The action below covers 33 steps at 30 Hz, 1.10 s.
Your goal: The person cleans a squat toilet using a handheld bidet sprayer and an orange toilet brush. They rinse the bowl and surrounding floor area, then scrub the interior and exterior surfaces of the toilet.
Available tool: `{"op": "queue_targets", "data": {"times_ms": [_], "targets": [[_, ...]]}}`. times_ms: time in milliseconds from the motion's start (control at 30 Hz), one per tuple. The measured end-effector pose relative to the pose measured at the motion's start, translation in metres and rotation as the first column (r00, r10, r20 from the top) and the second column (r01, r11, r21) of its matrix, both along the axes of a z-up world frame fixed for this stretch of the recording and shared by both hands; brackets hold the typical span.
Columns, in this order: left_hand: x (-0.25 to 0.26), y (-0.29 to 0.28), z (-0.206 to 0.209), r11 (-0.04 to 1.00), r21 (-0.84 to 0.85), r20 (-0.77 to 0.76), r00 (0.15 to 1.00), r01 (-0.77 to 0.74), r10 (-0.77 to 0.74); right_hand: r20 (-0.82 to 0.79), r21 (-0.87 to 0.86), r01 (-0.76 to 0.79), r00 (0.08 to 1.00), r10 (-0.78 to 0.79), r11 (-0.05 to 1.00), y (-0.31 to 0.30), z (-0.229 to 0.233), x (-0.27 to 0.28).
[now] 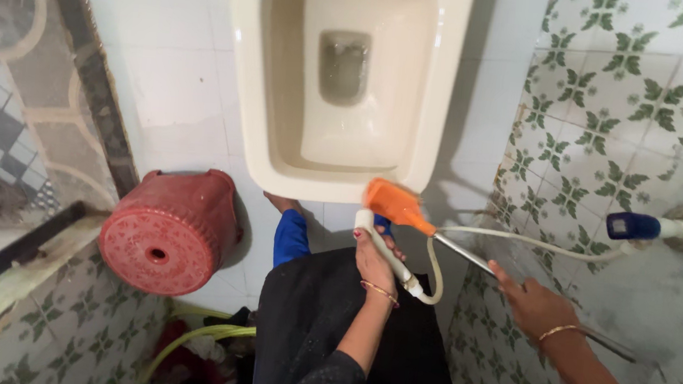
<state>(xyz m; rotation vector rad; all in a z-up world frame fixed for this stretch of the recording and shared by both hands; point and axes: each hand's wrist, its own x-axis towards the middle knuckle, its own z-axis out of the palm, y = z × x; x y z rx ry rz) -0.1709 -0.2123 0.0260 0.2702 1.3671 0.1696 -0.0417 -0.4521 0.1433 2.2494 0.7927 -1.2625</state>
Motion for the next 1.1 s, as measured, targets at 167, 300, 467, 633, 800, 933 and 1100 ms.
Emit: {"op": "queue_targets", "data": {"times_ms": [167, 300, 467, 633, 800, 933, 1100], "targets": [[-0.034, 0.031, -0.008, 0.974, -0.029, -0.089, 0.971, -0.225, 0.222, -0.050, 0.087, -0.158, 0.985, 0.163, 0.984, 0.059, -0.012, 0.014], [-0.062, 0.071, -0.009, 0.935, 0.078, -0.086, 0.932, -0.347, 0.353, -0.080, 0.090, -0.429, 0.896, 0.436, 0.899, 0.137, -0.008, 0.027], [-0.086, 0.133, -0.006, 0.850, 0.046, -0.013, 0.850, -0.525, 0.526, -0.070, 0.075, -0.736, 0.669, 0.740, 0.673, 0.260, 0.010, 0.016], [-0.086, 0.183, -0.011, 0.776, -0.038, 0.007, 0.776, -0.630, 0.631, 0.134, 0.148, -0.834, 0.549, 0.825, 0.532, 0.394, 0.039, 0.011], [-0.062, 0.206, -0.003, 0.739, -0.173, -0.045, 0.755, -0.651, 0.655, 0.041, -0.051, -0.870, 0.488, 0.872, 0.490, 0.507, 0.056, -0.002], [-0.046, 0.222, 0.007, 0.684, -0.233, -0.075, 0.714, -0.691, 0.696, -0.107, -0.225, -0.861, 0.487, 0.867, 0.456, 0.580, 0.058, -0.016], [-0.042, 0.246, 0.009, 0.664, -0.318, -0.198, 0.732, -0.677, 0.652, -0.003, -0.313, -0.828, 0.491, 0.871, 0.465, 0.640, 0.059, -0.014]]}}
